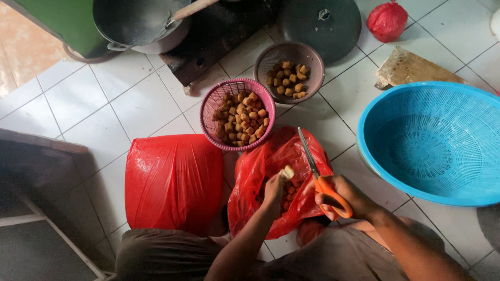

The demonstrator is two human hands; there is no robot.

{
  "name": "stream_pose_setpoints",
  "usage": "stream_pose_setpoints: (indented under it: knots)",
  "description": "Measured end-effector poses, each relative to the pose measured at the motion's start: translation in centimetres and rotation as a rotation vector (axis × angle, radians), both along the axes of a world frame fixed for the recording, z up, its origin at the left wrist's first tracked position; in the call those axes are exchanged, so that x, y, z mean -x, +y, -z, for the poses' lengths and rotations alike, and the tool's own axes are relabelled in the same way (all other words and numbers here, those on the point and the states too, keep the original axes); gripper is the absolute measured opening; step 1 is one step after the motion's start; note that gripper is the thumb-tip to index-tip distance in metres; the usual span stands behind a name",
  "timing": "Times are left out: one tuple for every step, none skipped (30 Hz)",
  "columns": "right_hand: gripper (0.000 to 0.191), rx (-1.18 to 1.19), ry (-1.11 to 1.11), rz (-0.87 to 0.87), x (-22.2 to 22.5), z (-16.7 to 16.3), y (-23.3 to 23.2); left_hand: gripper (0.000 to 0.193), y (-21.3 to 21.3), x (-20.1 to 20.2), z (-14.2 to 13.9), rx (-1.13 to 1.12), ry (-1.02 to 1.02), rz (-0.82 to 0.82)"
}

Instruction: The person sits on the floor and uses orange-handled scissors to cut small brown fruits one by one. Each fruit is picked from a red plastic bag, cut, and placed into a pink basket.

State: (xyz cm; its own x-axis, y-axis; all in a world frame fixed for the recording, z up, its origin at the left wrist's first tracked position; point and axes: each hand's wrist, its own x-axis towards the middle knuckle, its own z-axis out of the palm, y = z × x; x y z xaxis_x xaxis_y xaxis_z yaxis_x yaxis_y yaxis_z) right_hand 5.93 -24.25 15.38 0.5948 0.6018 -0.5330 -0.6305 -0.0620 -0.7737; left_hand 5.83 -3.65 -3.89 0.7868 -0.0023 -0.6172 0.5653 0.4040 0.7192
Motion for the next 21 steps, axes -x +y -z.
stream_pose_setpoints:
  knots:
    - [0.034, -0.020, 0.130, 0.095, 0.0, 0.1, -0.2, 0.037, -0.2, -1.9, 0.1, -0.019, -0.032, 0.012]
    - [0.038, -0.034, 0.262, 0.186, 0.0, 0.1, -0.4, 0.037, -0.7, -5.0, -0.3, -0.033, -0.060, 0.019]
    - [0.036, -0.054, 0.193, 0.171, 0.0, 0.1, -0.6, 0.038, -1.1, -7.8, -1.5, 0.040, -0.163, -0.040]
    - [0.036, -0.072, 0.126, 0.155, 0.1, 0.0, -0.8, 0.041, -1.5, -10.5, -3.0, 0.113, -0.263, -0.101]
    - [0.035, -0.093, 0.055, 0.141, 0.0, -0.1, -1.0, 0.046, -1.7, -12.9, -4.5, 0.240, -0.264, -0.121]
    - [0.034, -0.084, 0.025, 0.152, -0.1, -0.2, -1.1, 0.054, -2.0, -14.5, -5.6, 0.366, -0.273, -0.137]
    - [0.034, -0.076, -0.007, 0.166, -0.2, -0.3, -1.2, 0.052, -2.6, -14.4, -7.1, 0.369, -0.279, -0.096]
    - [0.034, -0.071, -0.040, 0.179, -0.3, -0.5, -1.2, 0.053, -3.2, -13.8, -8.6, 0.368, -0.287, -0.055]
    - [0.031, 0.024, -0.177, 0.181, -0.4, -0.7, -1.2, 0.055, -3.8, -12.9, -9.9, 0.365, -0.295, -0.011]
    - [0.029, 0.117, -0.309, 0.185, -0.4, -0.9, -1.1, 0.057, -4.4, -10.8, -10.9, 0.279, -0.389, 0.048]
    - [0.027, 0.211, -0.437, 0.192, -0.4, -1.0, -1.0, 0.058, -4.8, -8.1, -11.6, 0.192, -0.478, 0.109]
    - [0.026, 0.282, -0.455, 0.255, -0.3, -1.1, -0.9, 0.058, -4.9, -5.4, -12.2, 0.149, -0.605, 0.165]
    - [0.026, 0.357, -0.465, 0.314, -0.2, -1.1, -0.7, 0.058, -5.1, -2.9, -12.6, 0.109, -0.725, 0.219]
    - [0.026, 0.434, -0.472, 0.365, 0.0, -1.1, -0.6, 0.056, -5.2, -1.2, -13.0, 0.109, -0.748, 0.224]
    - [0.025, 0.391, -0.464, 0.372, 0.1, -1.1, -0.5, 0.055, -5.4, 0.3, -13.3, 0.109, -0.773, 0.222]
    - [0.025, 0.345, -0.464, 0.377, 0.1, -1.0, -0.4, 0.053, -5.4, 1.2, -13.7, 0.106, -0.806, 0.215]
    - [0.026, 0.297, -0.471, 0.384, 0.1, -1.0, -0.4, 0.056, -5.2, 1.5, -14.1, 0.194, -0.702, 0.189]
    - [0.025, 0.256, -0.506, 0.385, 0.1, -0.9, -0.4, 0.060, -5.0, 1.5, -14.5, 0.282, -0.599, 0.164]
    - [0.024, 0.215, -0.540, 0.387, 0.1, -0.9, -0.5, 0.064, -4.7, 1.3, -15.0, 0.370, -0.496, 0.142]
    - [0.023, 0.174, -0.575, 0.390, 0.1, -1.0, -0.5, 0.071, -4.1, 0.7, -15.4, 0.454, -0.504, 0.095]
    - [0.028, 0.109, -0.559, 0.333, 0.1, -1.1, -0.6, 0.077, -3.0, -0.1, -15.7, 0.538, -0.511, 0.048]
